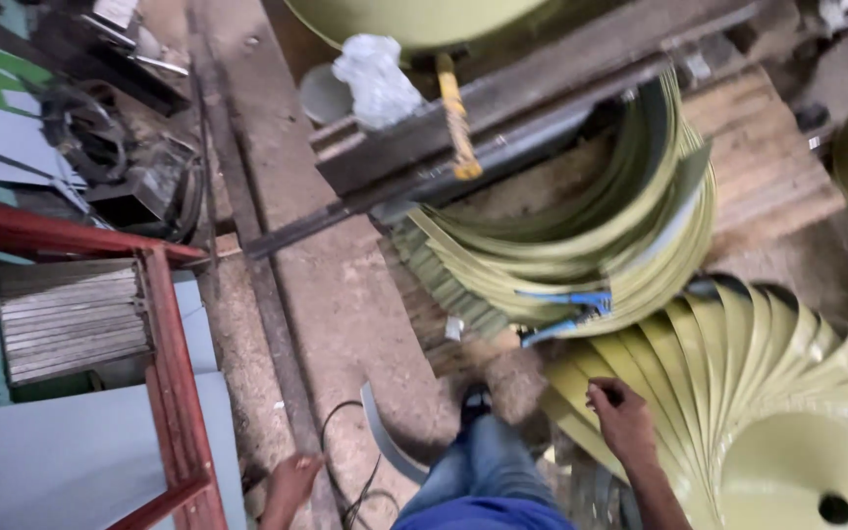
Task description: Assembling a large metal ventilator fan by attaching individual curved blades to a central hub using a drill and fasteners.
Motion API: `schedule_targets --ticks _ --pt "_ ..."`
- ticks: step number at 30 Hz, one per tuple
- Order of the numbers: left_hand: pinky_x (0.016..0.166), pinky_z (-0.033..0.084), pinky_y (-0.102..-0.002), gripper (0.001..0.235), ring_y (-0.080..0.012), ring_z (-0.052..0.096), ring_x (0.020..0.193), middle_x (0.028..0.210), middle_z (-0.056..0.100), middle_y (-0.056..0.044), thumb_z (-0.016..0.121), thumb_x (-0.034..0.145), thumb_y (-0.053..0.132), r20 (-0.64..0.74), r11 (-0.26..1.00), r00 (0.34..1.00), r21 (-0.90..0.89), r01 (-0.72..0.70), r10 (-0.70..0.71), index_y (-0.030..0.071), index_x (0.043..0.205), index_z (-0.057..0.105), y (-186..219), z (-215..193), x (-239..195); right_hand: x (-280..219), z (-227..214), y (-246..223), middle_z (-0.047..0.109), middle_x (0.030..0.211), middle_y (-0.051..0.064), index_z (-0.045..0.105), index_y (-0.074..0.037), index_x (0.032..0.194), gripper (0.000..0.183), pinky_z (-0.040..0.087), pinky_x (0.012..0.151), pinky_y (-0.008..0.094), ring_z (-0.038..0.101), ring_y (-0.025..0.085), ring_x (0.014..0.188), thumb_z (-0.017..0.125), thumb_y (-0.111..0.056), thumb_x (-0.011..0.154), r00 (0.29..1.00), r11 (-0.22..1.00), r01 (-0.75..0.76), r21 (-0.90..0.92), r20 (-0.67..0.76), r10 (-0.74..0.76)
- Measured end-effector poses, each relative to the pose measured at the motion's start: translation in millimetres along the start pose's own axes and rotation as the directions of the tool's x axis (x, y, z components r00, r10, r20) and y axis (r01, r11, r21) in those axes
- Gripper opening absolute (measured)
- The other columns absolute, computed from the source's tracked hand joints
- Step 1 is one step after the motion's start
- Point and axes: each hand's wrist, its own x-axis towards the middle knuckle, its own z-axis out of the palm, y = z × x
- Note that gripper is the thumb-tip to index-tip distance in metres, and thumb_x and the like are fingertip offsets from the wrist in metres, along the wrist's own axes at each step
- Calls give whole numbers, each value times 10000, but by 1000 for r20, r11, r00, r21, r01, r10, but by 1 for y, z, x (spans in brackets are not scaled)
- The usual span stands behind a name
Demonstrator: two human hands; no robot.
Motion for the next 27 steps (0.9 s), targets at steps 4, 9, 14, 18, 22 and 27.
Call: schedule_targets --ticks 4,9,14,18,22,27 --pt "933 582 -445 564 -360 754 1017 1034 784 -201 777 790 532 -147 997 989 73 -6 17 83 1131 783 -63 -9 10 59 38 -20 802 872 131 758 -10 1100 261 594 735 323 764 182 776 702 -213 946 988 993 121 -6 96 -120" --pt "855 562 -305 320 -187 749 888 886 774 -82 698 906 421 -85 975 989 196 -105 123 213 1130 794 -150 -45 50 80 104 -51 800 881 122 776 -39 1085 248 593 729 322 755 182 769 715 -208 914 958 970 223 -100 205 -199" --pt "732 597 -314 334 -151 730 707 766 749 -82 717 892 218 -259 915 895 -79 -395 364 205 1220 773 -173 -104 119 64 188 -97 800 918 83 786 -74 1077 262 595 714 316 749 167 770 731 -197 853 910 925 326 -195 328 -252" --pt "736 583 -316 284 -155 721 750 798 766 -123 796 829 217 -272 912 945 -314 -263 179 87 1081 785 -102 -193 211 24 229 -178 804 915 74 789 -96 1066 233 591 742 309 746 167 778 730 -238 891 942 969 154 -190 323 -87" --pt "818 604 -352 355 -226 787 871 875 815 -143 829 823 345 -208 958 942 -62 -280 262 37 1000 811 136 -303 231 14 266 -259 809 891 88 761 -50 1060 204 608 714 313 759 168 755 710 -165 898 976 991 99 95 183 -115" --pt "817 607 -353 302 -236 801 916 955 810 -119 714 889 343 -165 929 934 -146 -339 315 95 1047 782 233 -395 205 10 313 -391 786 890 104 748 -43 1025 163 594 692 307 761 179 771 723 -118 883 963 939 269 215 -22 -270"
